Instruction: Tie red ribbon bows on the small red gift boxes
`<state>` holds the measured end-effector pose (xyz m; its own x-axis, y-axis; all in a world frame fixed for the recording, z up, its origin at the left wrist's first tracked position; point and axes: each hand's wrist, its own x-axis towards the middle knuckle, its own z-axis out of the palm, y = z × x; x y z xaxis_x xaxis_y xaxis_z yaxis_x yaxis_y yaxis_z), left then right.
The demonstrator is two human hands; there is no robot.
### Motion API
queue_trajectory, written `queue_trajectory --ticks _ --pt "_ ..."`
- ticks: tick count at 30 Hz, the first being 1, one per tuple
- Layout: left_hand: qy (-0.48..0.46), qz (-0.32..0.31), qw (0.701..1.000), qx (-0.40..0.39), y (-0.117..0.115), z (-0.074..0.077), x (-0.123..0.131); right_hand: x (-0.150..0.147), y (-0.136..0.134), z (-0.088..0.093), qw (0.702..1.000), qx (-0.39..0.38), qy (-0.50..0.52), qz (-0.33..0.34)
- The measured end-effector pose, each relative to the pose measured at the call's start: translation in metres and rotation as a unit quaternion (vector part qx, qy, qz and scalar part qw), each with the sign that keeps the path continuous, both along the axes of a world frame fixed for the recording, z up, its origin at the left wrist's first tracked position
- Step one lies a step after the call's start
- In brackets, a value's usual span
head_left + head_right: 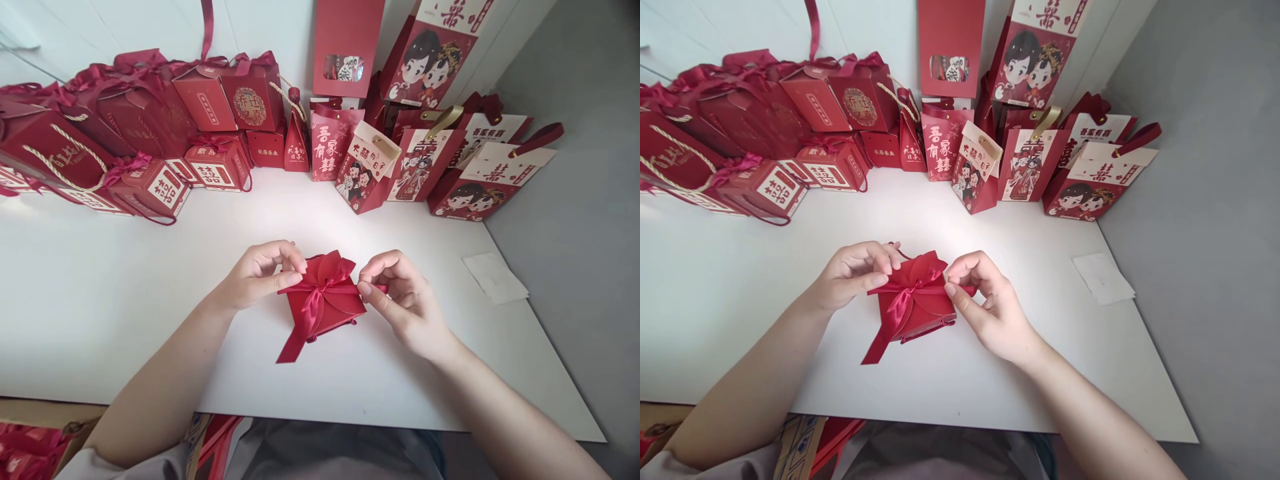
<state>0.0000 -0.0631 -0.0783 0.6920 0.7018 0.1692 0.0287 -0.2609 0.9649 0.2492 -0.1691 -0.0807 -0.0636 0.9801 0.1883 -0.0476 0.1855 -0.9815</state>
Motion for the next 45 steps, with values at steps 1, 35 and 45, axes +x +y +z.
queue_trajectory --ticks 1,35,45 --pt "-0.003 0.006 1.000 -0.008 0.000 -0.001 0.000 -0.001 0.000 0.000 1.000 0.000 0.003 -0.002" --pt "0.034 -0.008 0.999 0.028 -0.002 0.015 0.001 0.002 0.005 0.009 0.987 -0.127 0.052 0.084" --pt "0.066 0.008 0.998 -0.005 -0.005 0.016 0.007 0.002 0.004 0.003 0.990 -0.109 0.023 0.087"
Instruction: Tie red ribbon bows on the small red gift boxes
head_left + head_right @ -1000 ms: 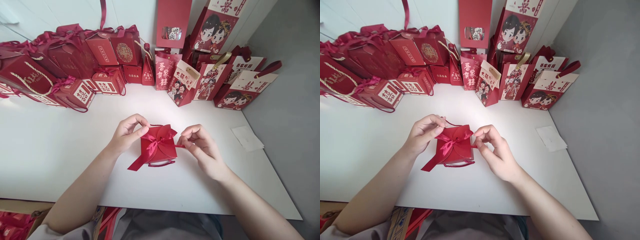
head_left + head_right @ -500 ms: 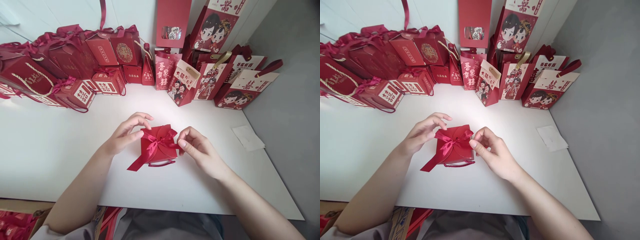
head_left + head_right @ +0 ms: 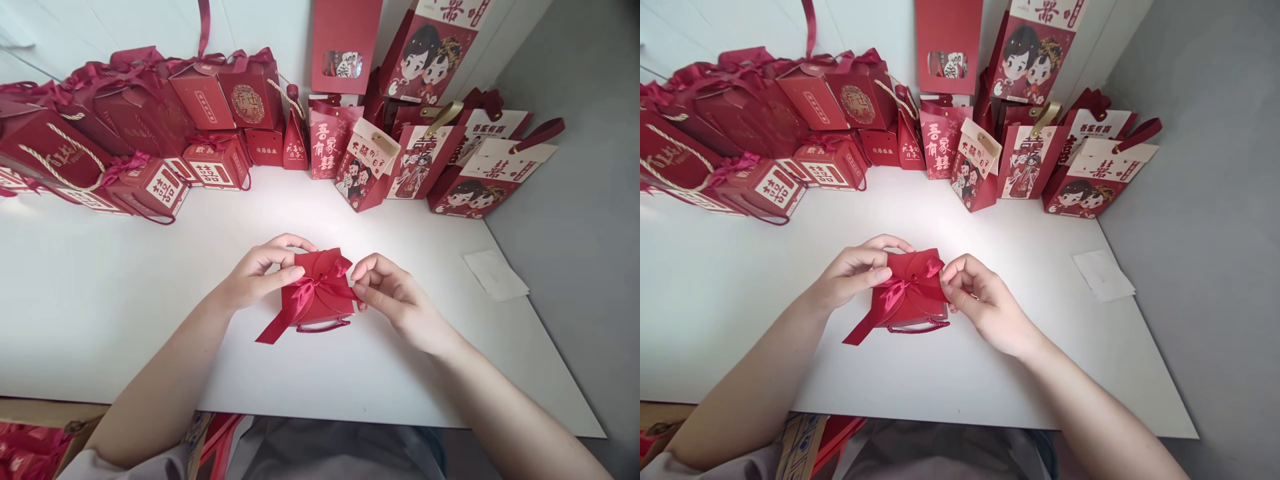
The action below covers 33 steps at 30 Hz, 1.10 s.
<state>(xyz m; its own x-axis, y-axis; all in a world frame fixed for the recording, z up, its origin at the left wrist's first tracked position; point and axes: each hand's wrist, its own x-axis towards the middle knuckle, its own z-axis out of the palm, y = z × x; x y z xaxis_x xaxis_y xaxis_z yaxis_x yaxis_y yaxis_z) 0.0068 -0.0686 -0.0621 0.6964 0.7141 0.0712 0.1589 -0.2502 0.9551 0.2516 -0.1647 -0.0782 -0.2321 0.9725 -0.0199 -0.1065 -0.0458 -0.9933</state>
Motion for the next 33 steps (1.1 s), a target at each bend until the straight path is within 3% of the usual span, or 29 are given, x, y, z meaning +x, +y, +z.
queue_trajectory --ticks 6,15,19,23,28,33 --pt "0.008 0.018 0.999 0.033 -0.004 0.000 0.003 -0.001 -0.002 -0.002 0.981 0.110 -0.148 -0.061" --pt "-0.004 0.031 0.999 0.017 -0.006 -0.004 0.006 -0.003 -0.003 -0.004 0.887 0.319 -0.319 -0.094" --pt "-0.036 0.028 0.999 0.023 -0.012 0.000 0.009 -0.003 -0.004 -0.004 0.871 0.351 -0.327 -0.102" --pt "0.010 0.040 0.995 0.091 -0.019 0.004 0.013 -0.003 -0.004 -0.004 0.861 0.358 -0.350 -0.090" --pt "0.040 0.037 0.990 0.129 -0.021 0.004 0.015 -0.006 -0.004 -0.005 0.865 0.339 -0.365 -0.063" --pt "0.040 0.004 0.991 0.130 -0.021 0.003 0.014 -0.005 -0.005 -0.004 0.933 0.235 -0.256 -0.095"
